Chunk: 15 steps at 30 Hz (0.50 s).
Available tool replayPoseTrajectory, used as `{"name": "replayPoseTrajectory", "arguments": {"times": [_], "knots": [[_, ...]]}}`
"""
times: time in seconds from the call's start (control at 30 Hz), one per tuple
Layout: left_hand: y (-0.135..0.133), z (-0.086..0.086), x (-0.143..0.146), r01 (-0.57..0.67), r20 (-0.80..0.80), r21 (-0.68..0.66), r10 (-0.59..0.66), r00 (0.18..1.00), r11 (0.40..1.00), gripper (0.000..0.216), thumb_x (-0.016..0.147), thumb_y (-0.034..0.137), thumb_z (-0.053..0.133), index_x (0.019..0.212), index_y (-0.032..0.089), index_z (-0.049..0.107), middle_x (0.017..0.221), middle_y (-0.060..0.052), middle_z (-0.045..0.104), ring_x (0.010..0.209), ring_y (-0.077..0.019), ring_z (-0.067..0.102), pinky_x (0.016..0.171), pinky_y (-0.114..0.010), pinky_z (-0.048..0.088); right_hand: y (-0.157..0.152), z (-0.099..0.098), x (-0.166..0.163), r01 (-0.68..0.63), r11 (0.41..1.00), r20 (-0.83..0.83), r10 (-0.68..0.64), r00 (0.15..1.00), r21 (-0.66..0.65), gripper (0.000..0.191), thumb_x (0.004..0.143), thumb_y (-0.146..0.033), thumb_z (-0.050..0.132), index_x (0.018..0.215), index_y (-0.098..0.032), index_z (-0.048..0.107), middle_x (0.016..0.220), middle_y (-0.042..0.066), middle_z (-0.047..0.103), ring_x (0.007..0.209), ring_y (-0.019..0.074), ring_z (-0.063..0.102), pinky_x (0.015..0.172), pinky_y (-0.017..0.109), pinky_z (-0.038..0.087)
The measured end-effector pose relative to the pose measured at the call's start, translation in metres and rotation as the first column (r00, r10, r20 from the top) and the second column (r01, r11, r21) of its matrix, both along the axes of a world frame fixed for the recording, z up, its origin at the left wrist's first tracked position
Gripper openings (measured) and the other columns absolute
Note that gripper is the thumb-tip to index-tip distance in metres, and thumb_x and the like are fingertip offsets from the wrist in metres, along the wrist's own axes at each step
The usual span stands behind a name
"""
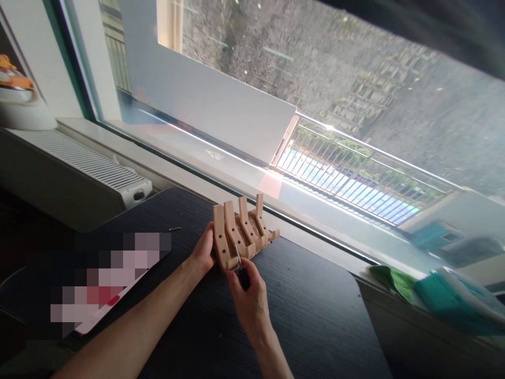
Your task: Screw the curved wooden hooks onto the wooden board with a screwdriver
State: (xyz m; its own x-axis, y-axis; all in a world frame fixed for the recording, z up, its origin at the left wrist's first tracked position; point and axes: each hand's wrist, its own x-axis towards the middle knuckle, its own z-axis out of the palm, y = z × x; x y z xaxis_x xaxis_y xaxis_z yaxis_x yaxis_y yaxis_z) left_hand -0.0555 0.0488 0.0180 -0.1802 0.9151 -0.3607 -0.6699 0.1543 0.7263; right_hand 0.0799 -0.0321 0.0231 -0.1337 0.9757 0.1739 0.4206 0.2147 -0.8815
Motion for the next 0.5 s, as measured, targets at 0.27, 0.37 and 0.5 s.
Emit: {"name": "replayPoseTrajectory", "arguments": {"times": [0.27,0.37,0.5], "knots": [[-0.015,-0.003,0.009,-0.033,-0.325,0.068,0.053,0.944,0.997,0.031,0.072,0.048,0.052,0.073,0.019,0.062,0.058,-0.001,0.064,0.057,-0.0211,0.062,0.052,-0.029,0.048,-0.029,-0.021,0.063,0.146,0.987,0.055,-0.150,0.987,0.073,0.027,0.087,-0.037,0.053,0.105,-0.019,0.059,0.064,-0.004,0.057,0.055,0.0125,0.053,0.056,0.022,0.043],[-0.024,-0.005,0.001,-0.063,-0.535,0.125,0.120,0.836,0.990,0.021,0.067,0.038,0.057,0.073,0.020,0.065,0.065,-0.001,0.067,0.067,-0.0218,0.063,0.058,-0.027,0.047,-0.034,-0.044,0.081,0.184,0.971,0.045,-0.193,0.980,0.150,0.026,0.085,-0.036,0.055,0.103,-0.019,0.064,0.074,0.001,0.068,0.064,0.0157,0.064,0.061,0.023,0.050],[-0.032,0.001,-0.014,0.025,-0.753,0.151,0.098,0.650,0.988,0.016,0.066,0.033,0.058,0.068,0.021,0.068,0.067,-0.004,0.070,0.070,-0.0251,0.065,0.063,-0.030,0.048,-0.032,-0.063,0.087,0.152,0.953,0.035,-0.167,0.985,0.262,0.026,0.082,-0.034,0.056,0.101,-0.020,0.067,0.090,0.004,0.074,0.078,0.0194,0.070,0.067,0.023,0.054]]}}
